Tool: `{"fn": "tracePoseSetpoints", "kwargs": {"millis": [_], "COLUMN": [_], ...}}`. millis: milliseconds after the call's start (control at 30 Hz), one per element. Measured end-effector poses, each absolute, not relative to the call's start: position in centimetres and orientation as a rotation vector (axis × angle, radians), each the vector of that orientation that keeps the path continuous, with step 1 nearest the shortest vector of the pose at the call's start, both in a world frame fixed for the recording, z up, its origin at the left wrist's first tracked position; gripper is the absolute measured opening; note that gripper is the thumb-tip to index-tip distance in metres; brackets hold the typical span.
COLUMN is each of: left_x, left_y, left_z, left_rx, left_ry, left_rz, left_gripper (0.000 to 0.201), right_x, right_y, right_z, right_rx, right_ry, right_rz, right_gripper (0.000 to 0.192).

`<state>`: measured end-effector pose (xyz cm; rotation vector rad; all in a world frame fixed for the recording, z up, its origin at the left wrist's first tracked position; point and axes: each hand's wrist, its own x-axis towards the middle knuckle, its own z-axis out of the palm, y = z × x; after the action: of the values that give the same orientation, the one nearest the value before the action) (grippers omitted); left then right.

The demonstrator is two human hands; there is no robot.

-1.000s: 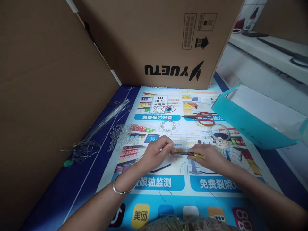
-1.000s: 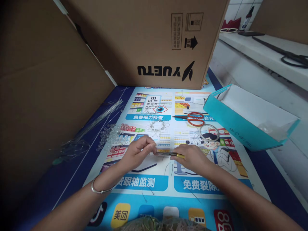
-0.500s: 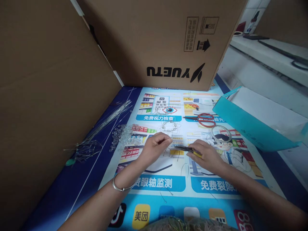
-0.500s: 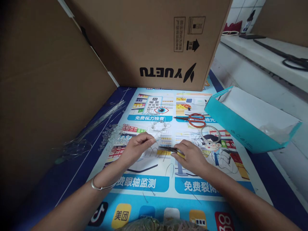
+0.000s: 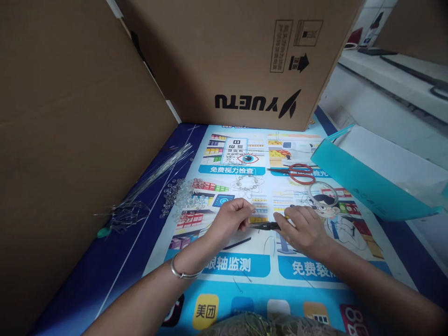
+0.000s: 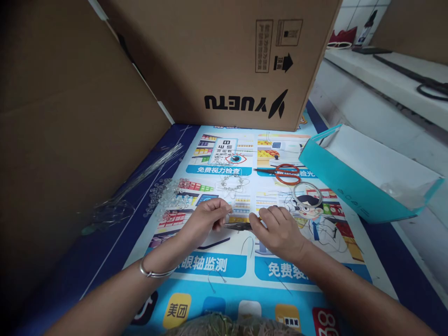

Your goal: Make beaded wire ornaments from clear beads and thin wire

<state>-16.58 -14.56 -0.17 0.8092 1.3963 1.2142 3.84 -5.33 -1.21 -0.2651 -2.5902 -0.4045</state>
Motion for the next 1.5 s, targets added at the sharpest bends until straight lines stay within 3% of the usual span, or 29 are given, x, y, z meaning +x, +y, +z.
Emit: {"fn": "tracePoseSetpoints", "kwargs": {"millis": [1167,1500], "left_x": [-15.90,-15.91], "left_y": [-14.85,-14.92], "left_z": [-0.34,-0.41], "left_rx": [0.716,0.744], "left_ry": [1.298,1.324], "left_rz": [1.181,1.181], "left_gripper": [0.023,0.023], "right_x": [3.76,3.72], "right_y": [-5.18,-5.25], "right_z": [-1.20,-0.99], "right_rx": [-0.202,-0.206], "right_ry": [-2.530,-2.572], "right_rz": [-0.508,-0.499], "right_gripper": [0.028,0.021]}}
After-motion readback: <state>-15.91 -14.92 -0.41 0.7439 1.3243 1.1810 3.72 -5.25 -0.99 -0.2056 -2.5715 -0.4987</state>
